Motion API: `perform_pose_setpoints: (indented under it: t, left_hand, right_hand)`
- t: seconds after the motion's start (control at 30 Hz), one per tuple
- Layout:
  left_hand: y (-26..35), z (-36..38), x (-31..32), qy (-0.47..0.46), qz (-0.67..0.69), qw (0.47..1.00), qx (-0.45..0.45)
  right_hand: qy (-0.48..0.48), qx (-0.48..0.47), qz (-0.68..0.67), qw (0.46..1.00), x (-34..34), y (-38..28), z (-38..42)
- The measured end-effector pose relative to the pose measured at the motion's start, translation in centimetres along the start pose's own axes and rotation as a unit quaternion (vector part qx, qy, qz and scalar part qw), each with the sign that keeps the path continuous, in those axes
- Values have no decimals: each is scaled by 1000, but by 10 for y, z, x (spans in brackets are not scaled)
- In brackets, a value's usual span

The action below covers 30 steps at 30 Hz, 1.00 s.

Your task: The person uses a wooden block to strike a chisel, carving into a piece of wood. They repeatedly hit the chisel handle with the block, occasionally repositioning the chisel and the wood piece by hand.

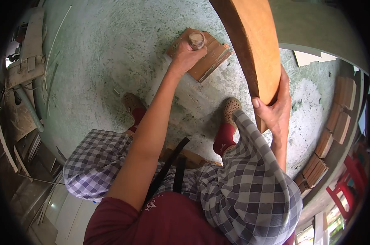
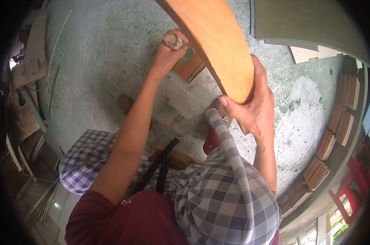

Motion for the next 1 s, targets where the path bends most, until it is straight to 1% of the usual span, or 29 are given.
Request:
perform_pose_setpoints:
  t: [0.07,0.1,0.17,0.2,0.27,0.37,0.43,0.5,0.53,0.6,0.73,0.8,0.93,1.0]
  left_hand:
    - [3,-3,-8,-75,-33,993,-79]
    - [6,-3,-11,-74,-33,994,-78]
    - [11,-2,-15,-70,-12,995,-63]
    - [12,-1,-16,-71,-11,995,-63]
    - [15,4,-17,-41,127,991,21]
    - [15,2,-19,-25,93,995,11]
    - [13,-4,-18,-17,72,997,8]
    - [6,-9,-15,-3,39,998,40]
    - [4,-9,-14,-5,40,998,40]
    - [0,-8,-12,-11,-4,1000,11]
    - [3,-6,-8,-19,-16,1000,3]
    - [6,-6,-4,-35,-48,998,-18]
    - [2,-4,2,-40,-69,997,-7]
    - [1,-3,3,-38,-115,993,6]
  right_hand:
    - [5,-21,-7,1000,0,-5,-3]
    - [5,-16,-12,1000,0,-6,-4]
    - [7,-13,-16,1000,-1,-3,-6]
    - [14,-10,5,1000,0,2,-5]
    - [20,-1,26,999,1,10,-2]
    - [31,15,0,999,5,18,3]
    - [40,52,-36,997,5,22,4]
    - [44,55,-26,997,2,23,4]
    - [47,60,-18,997,1,23,5]
    - [49,69,-25,996,2,28,6]
    - [48,93,-19,994,4,31,9]
    - [45,90,-16,995,4,29,9]
    - [45,69,-2,997,2,17,9]
    - [46,48,1,998,0,8,10]
Point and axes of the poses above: each hand's wrist, its own z-axis away from the middle knuckle, its own x-axis out of the palm, y = z × x, the point moved 2 cm from there along -z, towards the middle knuckle, and after that the axes turned 11 degrees about -y, right-handed, at the moved point
